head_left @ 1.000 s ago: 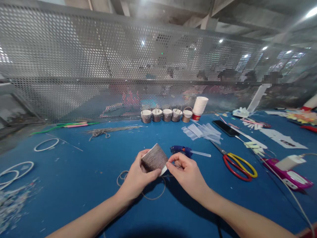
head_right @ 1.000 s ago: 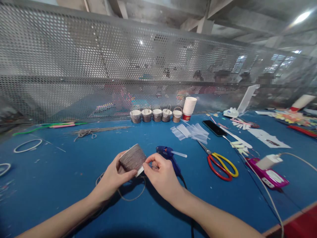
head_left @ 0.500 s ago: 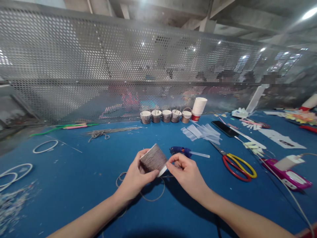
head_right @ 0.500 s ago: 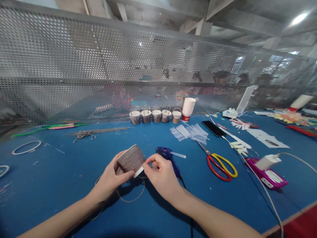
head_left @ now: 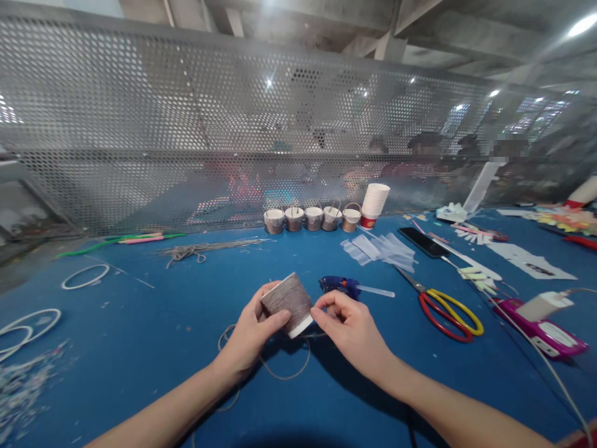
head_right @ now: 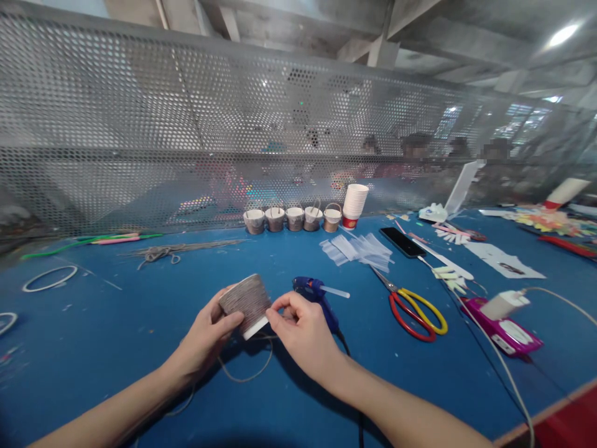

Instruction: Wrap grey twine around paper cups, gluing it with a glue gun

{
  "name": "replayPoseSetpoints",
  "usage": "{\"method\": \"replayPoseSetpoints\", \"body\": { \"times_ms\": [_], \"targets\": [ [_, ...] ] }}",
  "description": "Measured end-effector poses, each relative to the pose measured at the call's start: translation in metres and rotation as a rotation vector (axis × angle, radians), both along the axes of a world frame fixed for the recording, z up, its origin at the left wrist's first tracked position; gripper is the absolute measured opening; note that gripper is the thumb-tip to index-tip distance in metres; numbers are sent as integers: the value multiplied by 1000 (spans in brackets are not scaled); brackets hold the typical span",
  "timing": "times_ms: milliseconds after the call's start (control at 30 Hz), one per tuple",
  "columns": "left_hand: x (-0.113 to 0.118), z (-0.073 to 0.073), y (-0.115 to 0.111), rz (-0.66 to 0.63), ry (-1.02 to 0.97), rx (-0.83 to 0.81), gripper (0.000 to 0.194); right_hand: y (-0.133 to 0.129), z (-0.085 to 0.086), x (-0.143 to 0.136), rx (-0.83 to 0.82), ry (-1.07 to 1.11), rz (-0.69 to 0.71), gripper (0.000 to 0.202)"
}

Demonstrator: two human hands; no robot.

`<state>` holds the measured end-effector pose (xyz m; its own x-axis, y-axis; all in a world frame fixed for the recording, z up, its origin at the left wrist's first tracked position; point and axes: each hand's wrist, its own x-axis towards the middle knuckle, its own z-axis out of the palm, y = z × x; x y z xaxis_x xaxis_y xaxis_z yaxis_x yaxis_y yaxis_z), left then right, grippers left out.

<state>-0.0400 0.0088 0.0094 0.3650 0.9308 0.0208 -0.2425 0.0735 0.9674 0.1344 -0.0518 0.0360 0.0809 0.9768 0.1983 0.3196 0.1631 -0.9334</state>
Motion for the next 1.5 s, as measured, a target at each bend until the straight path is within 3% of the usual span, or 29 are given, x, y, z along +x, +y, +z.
{"method": "replayPoseSetpoints", "body": {
  "times_ms": [267, 433, 667, 800, 1000, 1200, 1500],
  "targets": [
    [0, 2, 1, -80, -163, -86, 38, -1, 1, -1, -36, 97, 34, 19],
    [-3, 3, 0, -88, -133, -89, 45, 0, 0, -1, -43, 108, 42, 20],
    [1, 8, -1, -70, -164, -128, 43, 1, -1, 1, 5, -1, 28, 17],
    [3, 13, -4, -37, -152, -159, 41, 1, -2, 2, 127, -141, 6, 6],
    [3, 13, -5, -24, -119, -146, 35, -1, -4, 0, 223, -215, -17, 13],
    [4, 11, -5, -37, -110, -143, 31, -1, -4, -2, 146, -161, -49, 15],
    [3, 13, -7, -54, -223, -154, 44, 2, -3, -4, -167, 130, 25, 18]
  ]
}}
